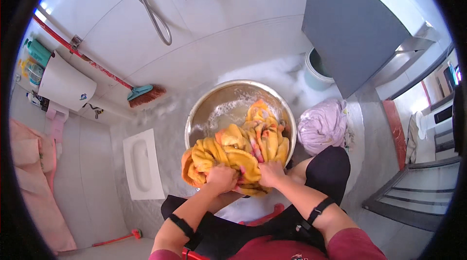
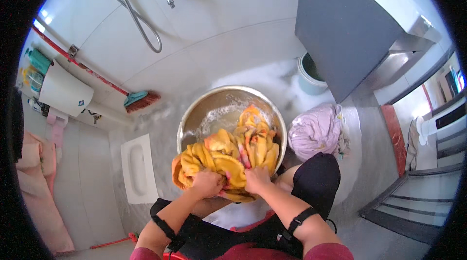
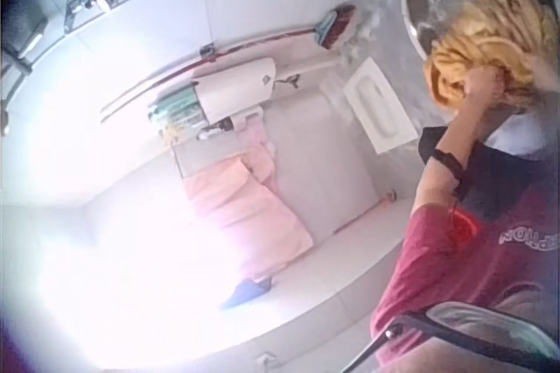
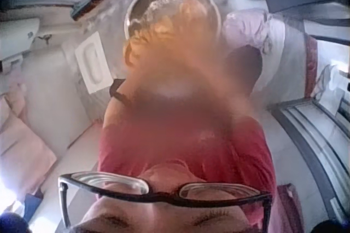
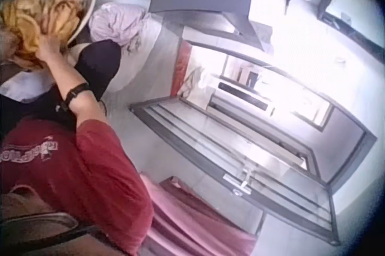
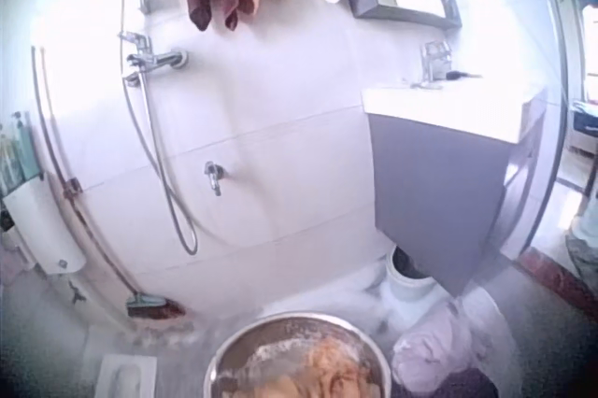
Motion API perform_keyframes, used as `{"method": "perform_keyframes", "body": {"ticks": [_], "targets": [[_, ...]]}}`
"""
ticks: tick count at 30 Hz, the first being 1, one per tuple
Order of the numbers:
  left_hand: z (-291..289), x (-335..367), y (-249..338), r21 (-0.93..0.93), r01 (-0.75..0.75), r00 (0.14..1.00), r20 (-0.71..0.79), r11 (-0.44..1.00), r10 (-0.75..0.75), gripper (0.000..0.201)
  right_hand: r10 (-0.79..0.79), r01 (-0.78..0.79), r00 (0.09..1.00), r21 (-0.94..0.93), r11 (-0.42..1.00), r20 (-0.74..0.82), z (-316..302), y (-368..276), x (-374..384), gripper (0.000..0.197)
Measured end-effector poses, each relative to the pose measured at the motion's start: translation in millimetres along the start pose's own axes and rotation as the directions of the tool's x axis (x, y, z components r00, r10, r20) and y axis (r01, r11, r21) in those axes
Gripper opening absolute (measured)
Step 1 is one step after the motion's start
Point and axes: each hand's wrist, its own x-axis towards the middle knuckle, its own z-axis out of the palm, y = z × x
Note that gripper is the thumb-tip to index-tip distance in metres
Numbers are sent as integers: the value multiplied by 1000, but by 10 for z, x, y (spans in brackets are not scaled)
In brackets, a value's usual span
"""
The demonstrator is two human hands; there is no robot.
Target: Hand-washing laundry in a large metal bowl on the bathroom floor and rinsing the floor/walls.
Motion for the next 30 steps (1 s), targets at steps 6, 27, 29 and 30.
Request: {"method": "perform_keyframes", "body": {"ticks": [6,27,29,30], "targets": [[-140,450,192,136,-39,873,487,990,-33,27,95,-85,983,-66,994,157,54,-76,217,38],[291,2851,-1206,48,-168,851,512,985,121,18,351,-454,861,245,857,369,176,944,2758,57],[402,3119,-1323,36,-84,880,471,996,57,20,353,-454,860,238,858,368,-171,876,2902,59],[528,3201,-1385,59,0,911,411,998,-24,22,345,-452,859,242,859,379,-303,823,2957,61]]}}
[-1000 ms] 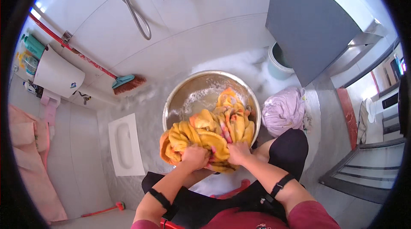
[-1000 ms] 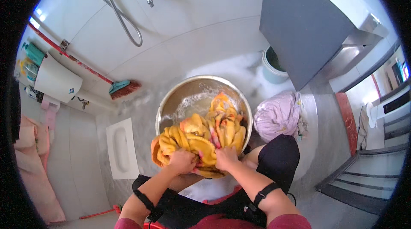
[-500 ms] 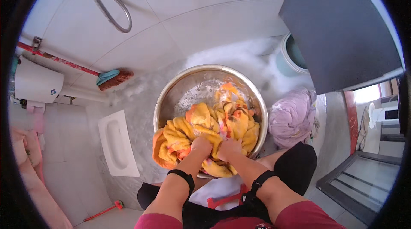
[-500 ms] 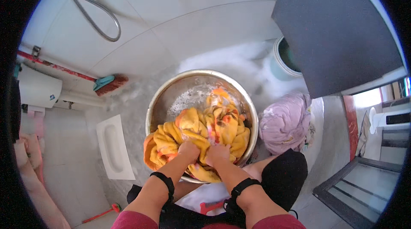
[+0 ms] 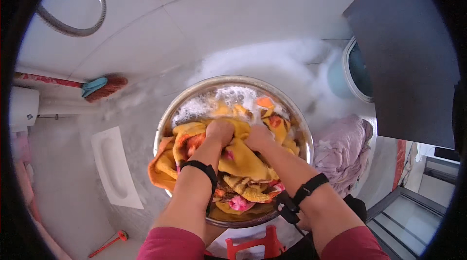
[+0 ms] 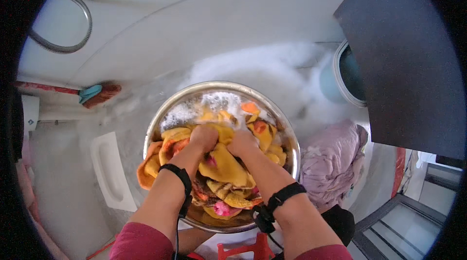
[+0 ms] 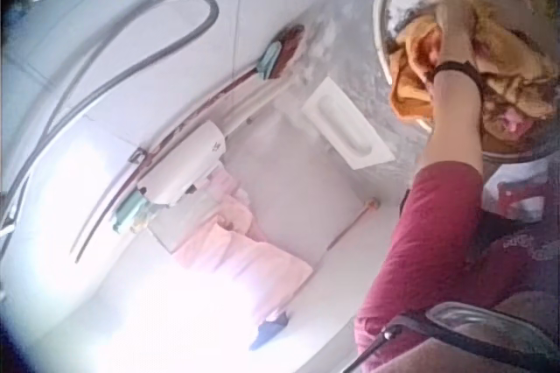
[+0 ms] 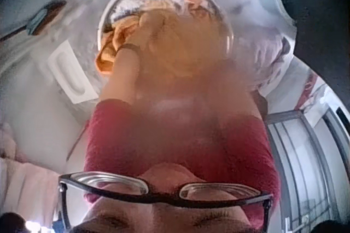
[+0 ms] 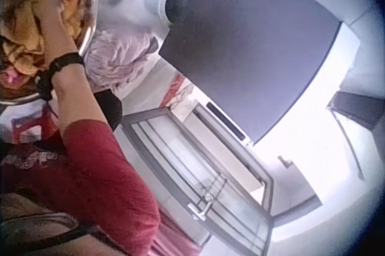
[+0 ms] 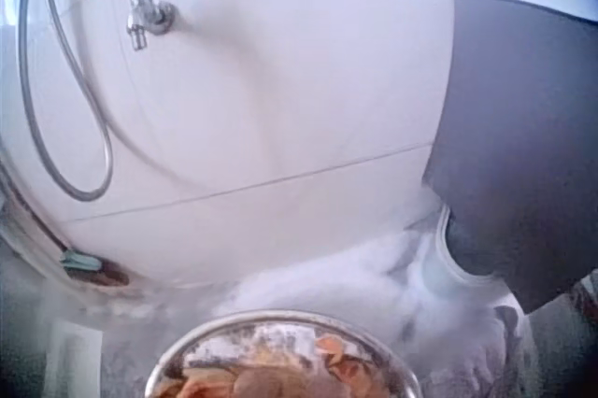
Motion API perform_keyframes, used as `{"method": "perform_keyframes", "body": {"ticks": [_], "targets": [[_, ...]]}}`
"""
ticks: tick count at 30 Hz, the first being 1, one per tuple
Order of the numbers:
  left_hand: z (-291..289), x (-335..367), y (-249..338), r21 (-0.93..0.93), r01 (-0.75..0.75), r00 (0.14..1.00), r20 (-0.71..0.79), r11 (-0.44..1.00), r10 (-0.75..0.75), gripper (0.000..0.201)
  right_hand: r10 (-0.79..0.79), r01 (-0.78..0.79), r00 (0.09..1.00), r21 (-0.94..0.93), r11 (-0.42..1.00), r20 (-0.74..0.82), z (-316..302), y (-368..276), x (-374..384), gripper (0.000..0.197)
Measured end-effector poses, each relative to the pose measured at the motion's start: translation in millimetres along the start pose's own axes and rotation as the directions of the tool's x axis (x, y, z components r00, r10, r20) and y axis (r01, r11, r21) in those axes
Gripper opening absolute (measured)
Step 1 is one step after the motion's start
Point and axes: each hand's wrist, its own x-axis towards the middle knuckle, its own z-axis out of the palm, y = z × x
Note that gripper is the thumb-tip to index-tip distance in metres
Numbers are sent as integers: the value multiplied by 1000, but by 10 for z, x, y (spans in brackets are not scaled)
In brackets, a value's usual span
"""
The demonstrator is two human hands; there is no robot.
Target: Hand-washing laundry in a large metal bowl on the bathroom floor and rinsing the floor/walls.
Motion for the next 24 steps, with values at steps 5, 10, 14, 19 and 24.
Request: {"method": "perform_keyframes", "body": {"ticks": [5,10,14,19,24], "targets": [[200,321,-150,-173,189,977,-66,967,-203,22,-254,149,935,-376,914,-247,-330,-66,118,80],[552,510,-258,-181,327,945,89,927,-316,36,-44,23,971,-92,995,-233,-113,36,414,116],[-88,-219,68,-507,166,906,-261,846,-334,54,-120,119,987,-9,993,-104,-382,153,379,90],[78,-1028,-58,-788,-215,777,-496,577,-387,69,-206,192,939,-77,978,-274,-65,-209,-785,41],[-287,-2036,399,-947,-120,925,-216,298,-313,107,-542,509,755,-190,839,-370,435,-474,-2127,32]]}}
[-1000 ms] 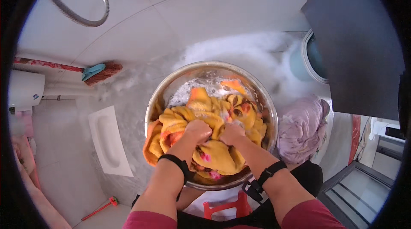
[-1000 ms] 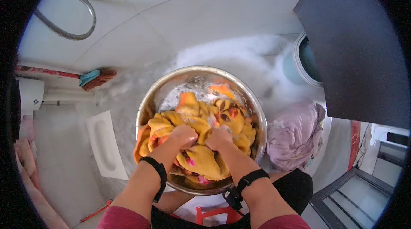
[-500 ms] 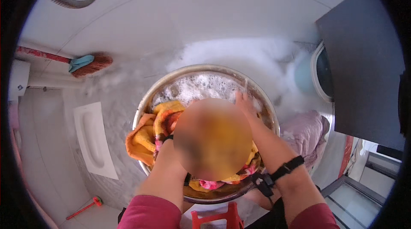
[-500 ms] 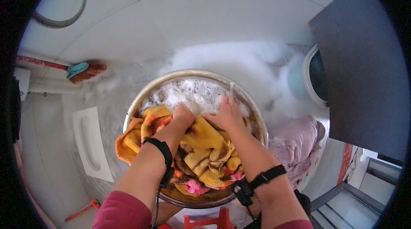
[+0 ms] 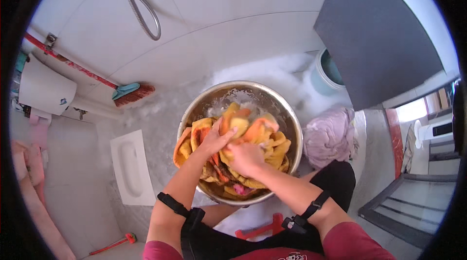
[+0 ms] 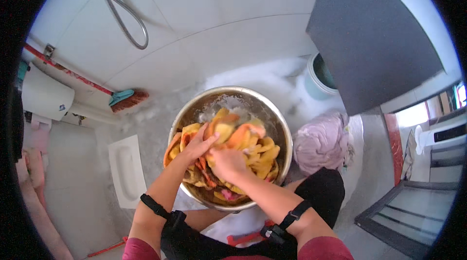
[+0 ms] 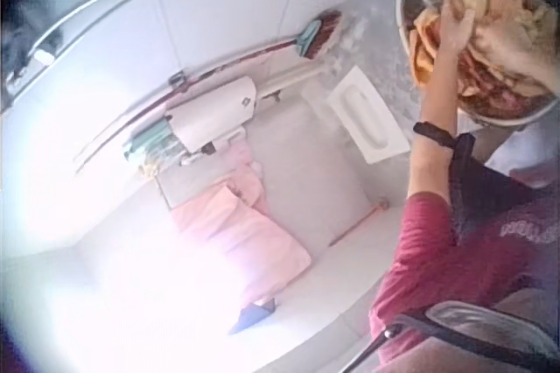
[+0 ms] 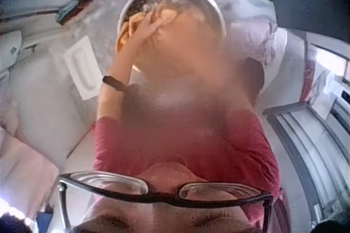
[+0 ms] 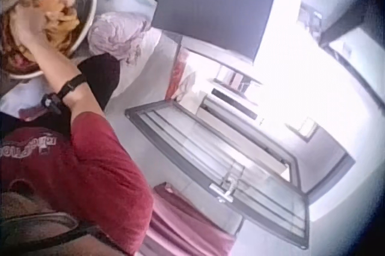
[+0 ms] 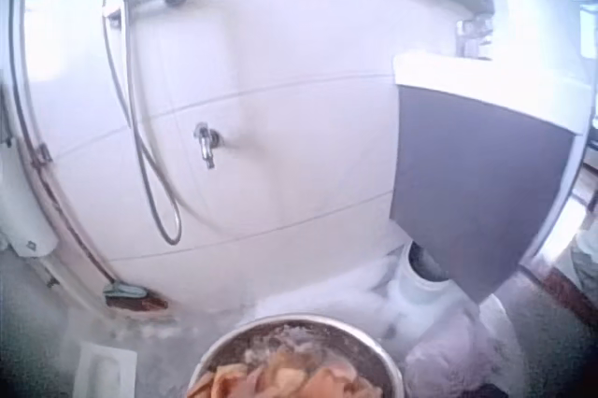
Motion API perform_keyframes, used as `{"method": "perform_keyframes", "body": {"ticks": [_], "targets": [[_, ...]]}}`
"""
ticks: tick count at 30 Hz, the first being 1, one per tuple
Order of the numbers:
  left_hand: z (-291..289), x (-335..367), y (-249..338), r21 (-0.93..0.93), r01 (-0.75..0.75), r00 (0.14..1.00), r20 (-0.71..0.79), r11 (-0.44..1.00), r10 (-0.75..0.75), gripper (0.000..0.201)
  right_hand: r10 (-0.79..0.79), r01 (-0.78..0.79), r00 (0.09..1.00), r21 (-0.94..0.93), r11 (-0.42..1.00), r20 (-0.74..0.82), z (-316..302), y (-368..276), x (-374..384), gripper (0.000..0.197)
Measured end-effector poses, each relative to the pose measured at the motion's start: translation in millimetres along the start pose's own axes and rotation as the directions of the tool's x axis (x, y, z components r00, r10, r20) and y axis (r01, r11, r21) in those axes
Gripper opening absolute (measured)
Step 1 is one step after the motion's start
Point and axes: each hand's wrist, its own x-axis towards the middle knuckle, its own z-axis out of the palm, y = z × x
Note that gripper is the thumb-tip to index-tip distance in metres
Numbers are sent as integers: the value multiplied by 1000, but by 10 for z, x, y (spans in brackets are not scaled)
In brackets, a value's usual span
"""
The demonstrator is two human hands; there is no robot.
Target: Hand-washing laundry in a large metal bowl on the bathroom floor and rinsing the floor/walls.
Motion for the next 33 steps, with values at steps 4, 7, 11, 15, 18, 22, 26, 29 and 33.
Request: {"method": "perform_keyframes", "body": {"ticks": [4,7,11,15,18,22,26,29,33], "targets": [[277,-527,-314,180,61,986,-165,982,-31,97,-104,103,995,39,994,10,351,-245,-645,32],[435,-881,-860,300,-72,989,-104,951,107,81,-178,175,984,80,981,21,587,-231,-1077,32],[778,-1224,-1099,428,105,994,-71,897,-82,79,-299,282,933,110,953,199,795,40,-1305,29],[979,-929,-1325,540,333,931,-60,773,-359,72,-244,224,878,98,970,411,1076,254,-975,30],[861,-369,-2067,649,382,873,-21,658,-486,62,-114,163,786,-25,986,607,1443,241,-611,34],[841,90,-2561,677,375,874,-30,633,-485,60,-254,203,794,153,967,552,1432,293,-285,39],[1038,695,-2117,537,510,680,227,672,-697,52,-95,-14,826,189,982,556,1581,783,-69,39],[793,999,-2759,422,599,750,0,680,-661,40,-220,47,737,276,960,639,1497,567,408,43],[180,928,-3692,4,726,687,-4,687,-726,32,-338,179,791,336,925,510,1133,79,607,41]]}}
